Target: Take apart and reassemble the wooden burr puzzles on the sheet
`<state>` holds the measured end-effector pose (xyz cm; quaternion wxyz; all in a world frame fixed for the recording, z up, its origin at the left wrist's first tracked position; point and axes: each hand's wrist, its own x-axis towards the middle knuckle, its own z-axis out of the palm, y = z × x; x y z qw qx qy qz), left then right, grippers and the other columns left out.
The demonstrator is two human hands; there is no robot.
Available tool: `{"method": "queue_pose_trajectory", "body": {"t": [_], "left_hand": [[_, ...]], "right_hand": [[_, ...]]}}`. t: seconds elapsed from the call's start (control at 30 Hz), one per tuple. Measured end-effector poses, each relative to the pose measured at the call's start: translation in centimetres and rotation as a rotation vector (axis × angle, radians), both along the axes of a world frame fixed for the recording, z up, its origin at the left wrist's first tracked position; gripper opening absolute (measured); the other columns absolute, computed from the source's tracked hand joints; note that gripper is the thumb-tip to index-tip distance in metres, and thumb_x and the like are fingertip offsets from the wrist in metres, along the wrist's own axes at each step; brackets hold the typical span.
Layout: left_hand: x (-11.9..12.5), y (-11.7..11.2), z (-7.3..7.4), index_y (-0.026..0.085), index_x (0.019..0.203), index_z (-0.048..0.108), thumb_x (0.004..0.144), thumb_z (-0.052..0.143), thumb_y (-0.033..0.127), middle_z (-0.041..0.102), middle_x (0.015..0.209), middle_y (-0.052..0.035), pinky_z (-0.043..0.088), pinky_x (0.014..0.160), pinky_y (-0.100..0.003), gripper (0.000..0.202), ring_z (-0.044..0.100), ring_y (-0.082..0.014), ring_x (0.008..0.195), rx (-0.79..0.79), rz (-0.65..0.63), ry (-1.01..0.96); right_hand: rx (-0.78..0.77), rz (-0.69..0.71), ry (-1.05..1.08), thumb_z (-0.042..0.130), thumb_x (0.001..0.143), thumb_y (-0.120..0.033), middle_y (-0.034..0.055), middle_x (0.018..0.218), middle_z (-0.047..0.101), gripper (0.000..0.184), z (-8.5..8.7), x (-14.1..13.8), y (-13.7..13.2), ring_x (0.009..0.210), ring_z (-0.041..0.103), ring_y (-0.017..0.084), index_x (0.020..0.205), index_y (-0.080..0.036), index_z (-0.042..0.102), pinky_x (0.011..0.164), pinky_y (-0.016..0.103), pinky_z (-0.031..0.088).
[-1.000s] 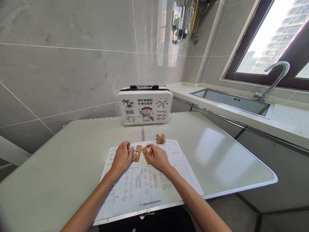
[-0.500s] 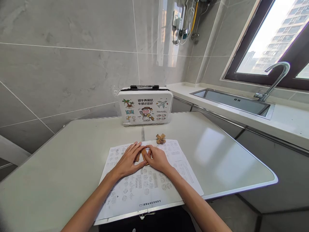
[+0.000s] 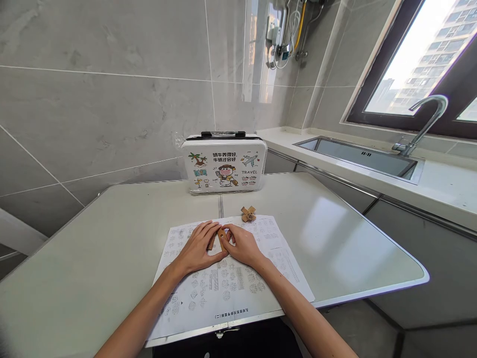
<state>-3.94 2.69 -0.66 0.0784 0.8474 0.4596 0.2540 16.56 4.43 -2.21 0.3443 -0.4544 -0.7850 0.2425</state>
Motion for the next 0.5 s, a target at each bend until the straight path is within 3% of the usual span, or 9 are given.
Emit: {"method": "queue_pose_trajectory", "body": {"t": [0.2,0.5], "left_hand": [[0.32,-0.21,0.67,0.028,0.142,0.054,0.09,0.068,0.048,0.061,0.141,-0.008,0.039,0.121,-0.052,0.058,0.05,-0.0309,0.139,0.013,-0.003,-0.027],[0.06,-0.25,0.63,0.032,0.146,0.053,0.085,0.074,0.054,0.057,0.146,-0.008,0.039,0.118,-0.054,0.069,0.049,-0.033,0.135,-0.036,-0.014,0.003]], "right_hand": [[0.01,0.007,0.004,0.058,0.097,-0.032,-0.0013,0.083,0.067,0.027,0.0,0.06,-0.09,0.071,0.059,0.017,0.122,-0.025,0.066,0.073,0.029,0.046],[0.063,0.05,-0.018,0.059,0.098,-0.033,-0.0004,0.084,0.067,0.021,0.41,0.06,-0.38,0.073,0.058,0.017,0.115,-0.025,0.068,0.073,0.029,0.046]]}}
